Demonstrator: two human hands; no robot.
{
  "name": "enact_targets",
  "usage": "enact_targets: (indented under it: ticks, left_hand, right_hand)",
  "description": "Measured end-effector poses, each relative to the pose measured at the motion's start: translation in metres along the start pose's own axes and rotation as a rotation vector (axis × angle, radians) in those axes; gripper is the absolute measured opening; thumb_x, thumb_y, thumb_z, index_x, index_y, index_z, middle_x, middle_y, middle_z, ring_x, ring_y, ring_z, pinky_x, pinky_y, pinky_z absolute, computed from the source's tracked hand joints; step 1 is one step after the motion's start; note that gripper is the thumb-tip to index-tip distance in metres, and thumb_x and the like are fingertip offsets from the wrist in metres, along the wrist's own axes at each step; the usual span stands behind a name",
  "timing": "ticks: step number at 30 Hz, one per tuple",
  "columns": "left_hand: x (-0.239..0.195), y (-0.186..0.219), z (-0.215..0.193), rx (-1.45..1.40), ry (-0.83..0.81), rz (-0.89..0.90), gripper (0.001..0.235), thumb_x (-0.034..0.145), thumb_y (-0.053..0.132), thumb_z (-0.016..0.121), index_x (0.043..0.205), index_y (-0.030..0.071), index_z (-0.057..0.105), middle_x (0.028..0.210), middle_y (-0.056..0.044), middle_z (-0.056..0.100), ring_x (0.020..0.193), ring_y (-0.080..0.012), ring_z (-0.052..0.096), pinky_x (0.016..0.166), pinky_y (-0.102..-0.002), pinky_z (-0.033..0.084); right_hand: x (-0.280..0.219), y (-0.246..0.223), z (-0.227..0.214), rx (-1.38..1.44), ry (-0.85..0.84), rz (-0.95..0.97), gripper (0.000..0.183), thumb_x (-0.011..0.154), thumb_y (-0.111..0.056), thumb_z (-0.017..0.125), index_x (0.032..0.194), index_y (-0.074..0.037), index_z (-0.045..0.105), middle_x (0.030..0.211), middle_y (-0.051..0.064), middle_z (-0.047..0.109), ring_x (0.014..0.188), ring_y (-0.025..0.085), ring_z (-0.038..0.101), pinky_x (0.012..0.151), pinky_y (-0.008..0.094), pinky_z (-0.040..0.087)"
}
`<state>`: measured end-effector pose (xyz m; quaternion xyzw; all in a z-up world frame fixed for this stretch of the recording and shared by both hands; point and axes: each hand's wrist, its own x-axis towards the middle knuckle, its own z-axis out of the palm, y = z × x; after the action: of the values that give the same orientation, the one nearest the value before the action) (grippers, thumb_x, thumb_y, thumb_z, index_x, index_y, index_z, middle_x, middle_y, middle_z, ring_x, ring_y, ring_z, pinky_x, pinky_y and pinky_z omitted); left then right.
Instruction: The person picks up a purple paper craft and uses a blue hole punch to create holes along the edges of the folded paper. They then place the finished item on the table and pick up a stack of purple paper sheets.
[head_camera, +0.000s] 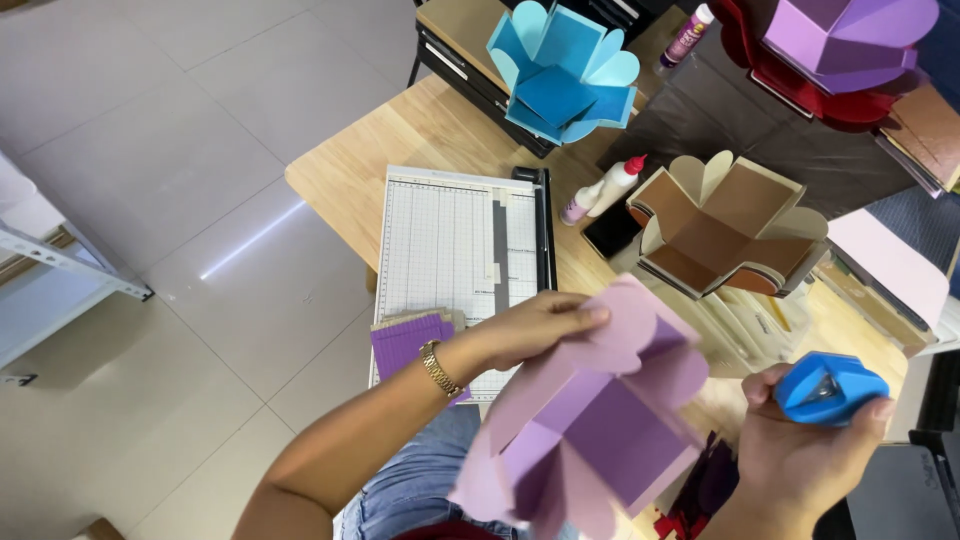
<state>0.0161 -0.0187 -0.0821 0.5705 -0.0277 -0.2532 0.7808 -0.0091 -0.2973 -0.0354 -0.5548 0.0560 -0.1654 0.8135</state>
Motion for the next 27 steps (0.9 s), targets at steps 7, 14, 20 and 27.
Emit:
enact_targets:
  ticks: [7, 14, 20, 27]
  left_hand:
    - [0.011, -0.031, -0.007, -0.524, 0.145, 0.137, 0.036, 0.101, 0.038, 0.062, 0.117, 0.007, 0.068, 0.091, -0.002, 0.073, 0.07, -0.0075, 0.067, 0.056, -0.02, 0.053]
    - [0.004, -0.032, 0.001, -0.617, 0.153, 0.159, 0.037, 0.102, 0.035, 0.061, 0.123, 0.006, 0.069, 0.1, -0.006, 0.075, 0.073, -0.0104, 0.07, 0.057, -0.022, 0.055]
    - [-0.001, -0.037, 0.011, -0.548, 0.123, 0.15, 0.029, 0.102, 0.034, 0.063, 0.113, 0.008, 0.069, 0.087, -0.001, 0.07, 0.066, -0.0062, 0.064, 0.051, -0.02, 0.049]
    - [-0.022, -0.009, 0.026, -0.037, 0.226, 0.231, 0.031, 0.104, 0.038, 0.057, 0.086, 0.014, 0.064, 0.08, 0.008, 0.053, 0.074, -0.0042, 0.046, 0.064, -0.02, 0.035]
  right_hand:
    - [-0.012, 0.009, -0.021, 0.166, -0.032, 0.098, 0.043, 0.094, -0.067, 0.068, 0.1, -0.025, 0.074, 0.097, -0.002, 0.069, 0.092, 0.015, 0.061, 0.092, 0.031, 0.044]
    - [-0.032, 0.023, -0.016, 0.117, -0.025, -0.001, 0.05, 0.098, -0.07, 0.06, 0.113, -0.023, 0.066, 0.09, 0.003, 0.068, 0.102, 0.023, 0.067, 0.108, 0.039, 0.051]
    - [-0.013, 0.006, 0.009, -0.125, 0.008, -0.051, 0.046, 0.1, -0.062, 0.059, 0.117, -0.02, 0.06, 0.11, 0.004, 0.064, 0.095, 0.016, 0.062, 0.085, 0.032, 0.052]
    - [0.004, 0.012, 0.04, -0.148, -0.016, 0.103, 0.026, 0.101, -0.02, 0.058, 0.123, -0.008, 0.065, 0.1, 0.002, 0.069, 0.088, 0.011, 0.068, 0.081, 0.025, 0.057]
